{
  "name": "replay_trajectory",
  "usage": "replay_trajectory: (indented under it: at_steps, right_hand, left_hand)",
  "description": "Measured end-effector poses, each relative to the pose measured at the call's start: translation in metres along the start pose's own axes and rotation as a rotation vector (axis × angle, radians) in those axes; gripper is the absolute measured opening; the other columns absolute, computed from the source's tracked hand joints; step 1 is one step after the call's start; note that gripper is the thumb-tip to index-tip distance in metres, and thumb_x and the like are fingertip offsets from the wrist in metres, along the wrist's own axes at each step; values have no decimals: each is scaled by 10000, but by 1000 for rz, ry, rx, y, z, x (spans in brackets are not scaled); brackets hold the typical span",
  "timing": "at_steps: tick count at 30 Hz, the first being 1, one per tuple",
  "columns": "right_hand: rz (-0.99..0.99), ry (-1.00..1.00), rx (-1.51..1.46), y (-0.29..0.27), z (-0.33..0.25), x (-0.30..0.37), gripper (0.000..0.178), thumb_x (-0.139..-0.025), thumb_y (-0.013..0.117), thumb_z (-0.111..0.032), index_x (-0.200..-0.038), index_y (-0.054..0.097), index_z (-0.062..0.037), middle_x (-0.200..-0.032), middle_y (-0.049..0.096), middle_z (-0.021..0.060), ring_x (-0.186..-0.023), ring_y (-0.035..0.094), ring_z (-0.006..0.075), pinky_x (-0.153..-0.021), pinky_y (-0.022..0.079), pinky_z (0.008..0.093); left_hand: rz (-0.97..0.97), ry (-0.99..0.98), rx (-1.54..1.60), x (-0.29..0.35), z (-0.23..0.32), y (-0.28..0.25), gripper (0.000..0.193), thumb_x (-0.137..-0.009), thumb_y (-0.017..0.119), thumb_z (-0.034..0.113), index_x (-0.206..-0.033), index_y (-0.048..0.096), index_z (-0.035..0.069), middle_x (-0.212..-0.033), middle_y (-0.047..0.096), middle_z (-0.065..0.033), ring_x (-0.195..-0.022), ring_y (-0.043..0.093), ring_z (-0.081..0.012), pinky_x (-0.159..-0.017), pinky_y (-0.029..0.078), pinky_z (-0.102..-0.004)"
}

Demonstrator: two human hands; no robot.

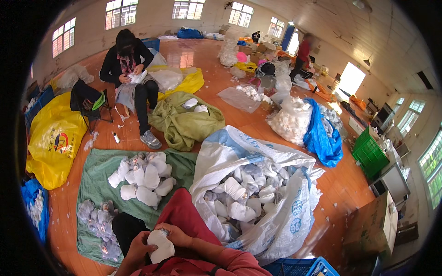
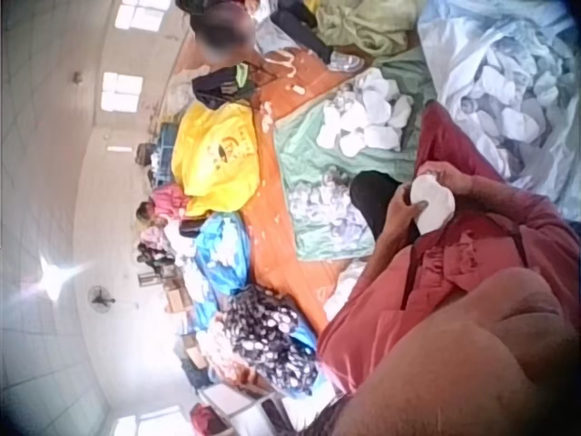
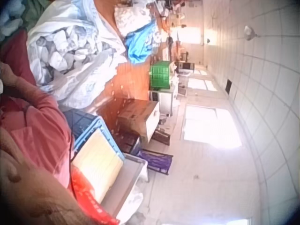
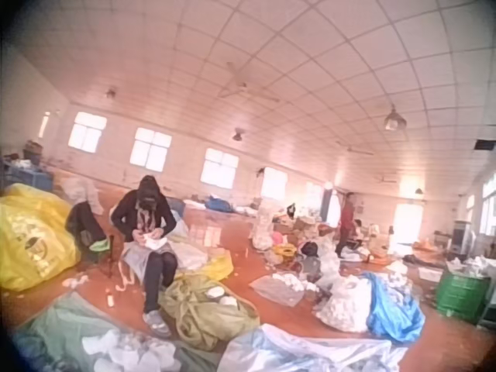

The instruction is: The person sits on the floor and repeatedly stuffs white filling into small grey plush toy shells by hand, then places the finished stuffed toys onto a green mat. The person handles the filling and plush shells one at a time.

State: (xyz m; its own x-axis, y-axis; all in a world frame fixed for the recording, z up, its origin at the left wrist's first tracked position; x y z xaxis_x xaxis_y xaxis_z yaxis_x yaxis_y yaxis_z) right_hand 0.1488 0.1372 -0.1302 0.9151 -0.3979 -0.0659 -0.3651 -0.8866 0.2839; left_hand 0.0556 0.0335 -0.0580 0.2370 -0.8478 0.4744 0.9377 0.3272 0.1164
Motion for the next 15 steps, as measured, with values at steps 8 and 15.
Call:
replay_trajectory:
  at_steps: [8,15]
  right_hand:
    - [-47,167,-345,7,35,-7,341,-852,621,-19,-1183,548,-57,-1105,573,19,-1054,546,112,-923,449,275]
    - [6,64,-381,6,48,-10,219,-926,535,-178,-1114,579,-75,-1032,626,46,-966,612,156,-854,502,307]
  left_hand:
    - [71,62,-220,-13,-14,-17,453,-635,844,94,-966,546,13,-906,620,-95,-810,603,-163,-704,502,-313]
    - [150,315,-611,-11,12,-13,482,-662,832,204,-975,525,5,-874,639,-155,-792,643,-221,-705,509,-340]
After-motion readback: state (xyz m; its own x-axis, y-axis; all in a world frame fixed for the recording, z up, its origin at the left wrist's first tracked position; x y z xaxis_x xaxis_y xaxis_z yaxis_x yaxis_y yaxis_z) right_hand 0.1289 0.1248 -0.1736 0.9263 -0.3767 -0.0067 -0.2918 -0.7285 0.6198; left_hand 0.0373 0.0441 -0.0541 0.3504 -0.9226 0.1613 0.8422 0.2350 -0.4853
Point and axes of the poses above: each hand's wrist, its own x-axis away from the middle knuckle, its own y-axis out of the palm, z = x × y, the point moved 7 cm from there along -x, towards the middle knuckle
